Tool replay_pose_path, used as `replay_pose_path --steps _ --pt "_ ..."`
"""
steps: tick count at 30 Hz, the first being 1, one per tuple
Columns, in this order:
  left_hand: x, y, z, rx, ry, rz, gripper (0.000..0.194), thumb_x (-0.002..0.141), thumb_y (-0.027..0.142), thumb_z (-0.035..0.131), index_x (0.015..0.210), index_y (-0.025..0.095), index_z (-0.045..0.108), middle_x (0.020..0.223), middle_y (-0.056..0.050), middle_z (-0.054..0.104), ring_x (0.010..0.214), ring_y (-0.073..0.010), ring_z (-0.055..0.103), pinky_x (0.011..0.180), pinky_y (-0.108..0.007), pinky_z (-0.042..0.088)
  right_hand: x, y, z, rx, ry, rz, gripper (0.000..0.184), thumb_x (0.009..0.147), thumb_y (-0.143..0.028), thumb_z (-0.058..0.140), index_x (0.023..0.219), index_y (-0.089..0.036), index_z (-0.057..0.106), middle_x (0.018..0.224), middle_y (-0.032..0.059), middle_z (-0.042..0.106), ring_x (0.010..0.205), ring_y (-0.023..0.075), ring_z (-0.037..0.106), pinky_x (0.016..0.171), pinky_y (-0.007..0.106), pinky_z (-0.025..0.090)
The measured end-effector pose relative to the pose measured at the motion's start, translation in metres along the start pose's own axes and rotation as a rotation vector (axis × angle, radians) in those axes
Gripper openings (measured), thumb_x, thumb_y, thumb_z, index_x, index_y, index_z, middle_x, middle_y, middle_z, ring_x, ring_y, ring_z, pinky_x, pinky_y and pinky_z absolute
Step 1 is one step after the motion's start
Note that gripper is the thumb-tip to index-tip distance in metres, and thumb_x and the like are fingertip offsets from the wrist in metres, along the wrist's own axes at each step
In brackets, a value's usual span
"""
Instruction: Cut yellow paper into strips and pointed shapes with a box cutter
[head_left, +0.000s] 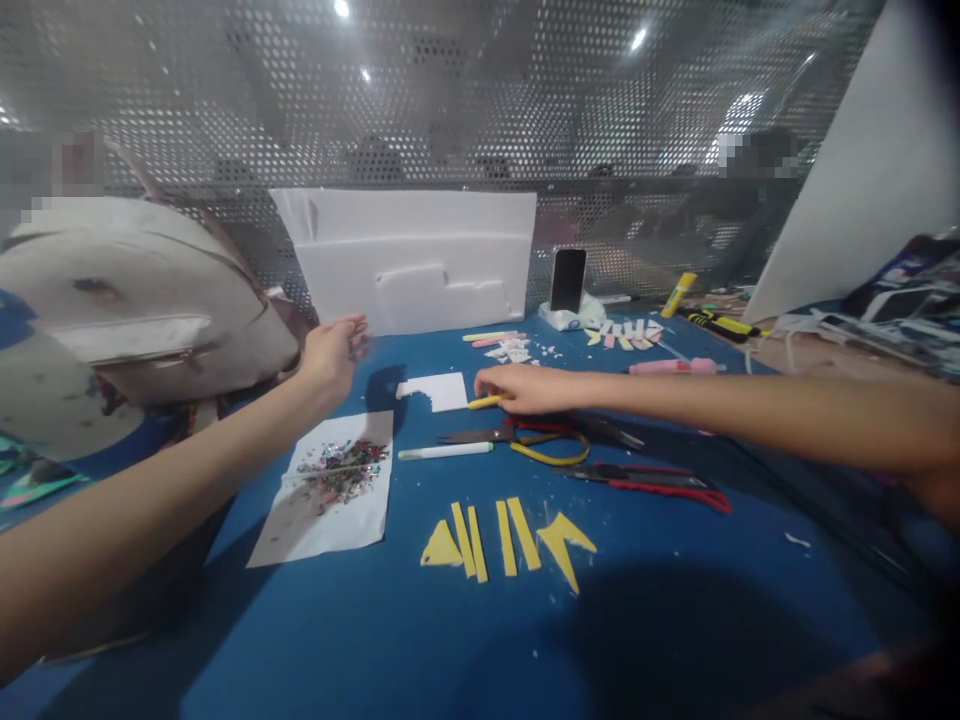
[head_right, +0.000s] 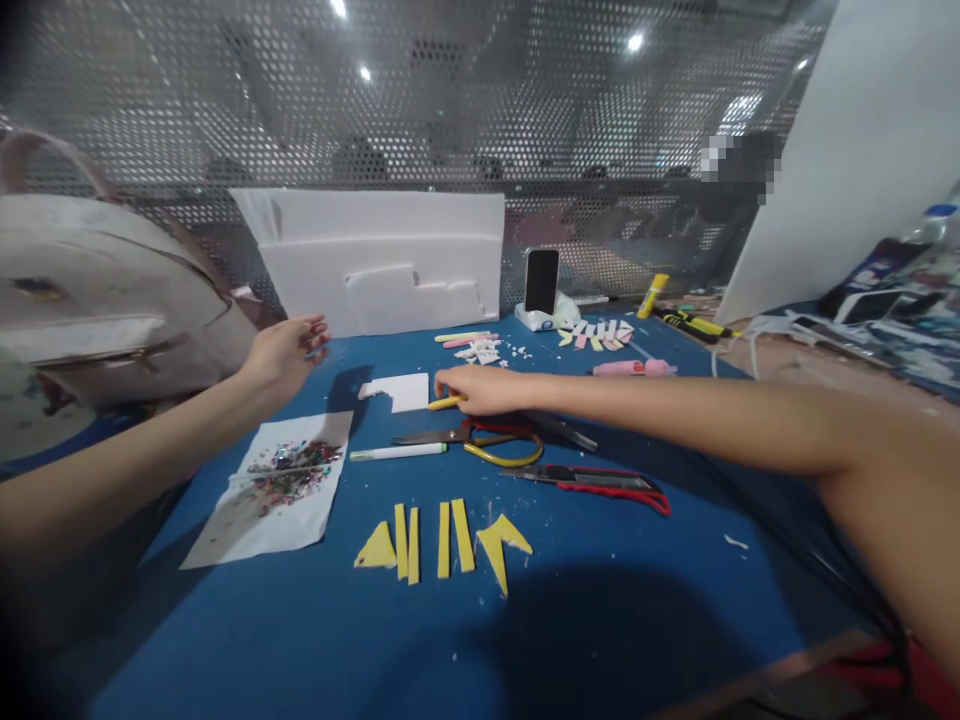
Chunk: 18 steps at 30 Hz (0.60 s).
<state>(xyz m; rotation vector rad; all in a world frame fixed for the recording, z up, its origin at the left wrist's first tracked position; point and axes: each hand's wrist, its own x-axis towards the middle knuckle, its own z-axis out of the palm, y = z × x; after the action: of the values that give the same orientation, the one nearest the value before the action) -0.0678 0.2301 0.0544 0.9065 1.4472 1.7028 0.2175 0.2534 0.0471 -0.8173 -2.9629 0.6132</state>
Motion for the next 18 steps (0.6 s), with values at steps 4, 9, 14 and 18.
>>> replay_pose_path --steps 4,9,14,18 --pt "-0.001 0.007 0.004 -0.055 0.042 -0.041 0.029 0.093 0.035 0.055 0.116 0.018 0.056 0.119 -0.008 0.058 0.099 -0.0192 0.060 0.085 -0.040 0.053 -0.014 -0.001 0.003 -0.020 0.094 -0.035 0.028 0.083 -0.005 0.051 0.108 -0.015 0.056 0.107 0.0112 0.059 0.095 0.0210 0.054 0.080 0.035 0.045" --pt "-0.016 0.025 -0.005 -0.125 0.101 -0.042 0.032 0.092 0.035 0.057 0.118 0.017 0.055 0.119 -0.008 0.058 0.100 -0.0203 0.060 0.085 -0.041 0.052 -0.029 -0.013 0.000 0.036 0.201 -0.011 0.030 0.081 -0.008 0.050 0.109 -0.018 0.055 0.113 0.0096 0.058 0.105 0.0235 0.051 0.090 0.039 0.041" --pt "-0.043 0.036 -0.015 -0.168 0.120 -0.089 0.031 0.092 0.034 0.058 0.116 0.016 0.056 0.115 -0.007 0.059 0.097 -0.0194 0.061 0.082 -0.039 0.053 -0.052 -0.047 0.003 0.144 0.223 -0.028 0.026 0.086 -0.009 0.046 0.106 -0.022 0.058 0.114 0.0049 0.058 0.112 0.0196 0.051 0.097 0.038 0.041" --pt "-0.060 0.040 -0.021 -0.185 0.127 -0.127 0.029 0.092 0.033 0.057 0.115 0.016 0.056 0.116 -0.007 0.059 0.098 -0.0194 0.061 0.083 -0.040 0.053 -0.071 -0.068 0.011 0.252 0.156 -0.058 0.023 0.087 -0.009 0.047 0.098 -0.025 0.061 0.117 0.0009 0.058 0.118 0.0161 0.049 0.105 0.036 0.037"
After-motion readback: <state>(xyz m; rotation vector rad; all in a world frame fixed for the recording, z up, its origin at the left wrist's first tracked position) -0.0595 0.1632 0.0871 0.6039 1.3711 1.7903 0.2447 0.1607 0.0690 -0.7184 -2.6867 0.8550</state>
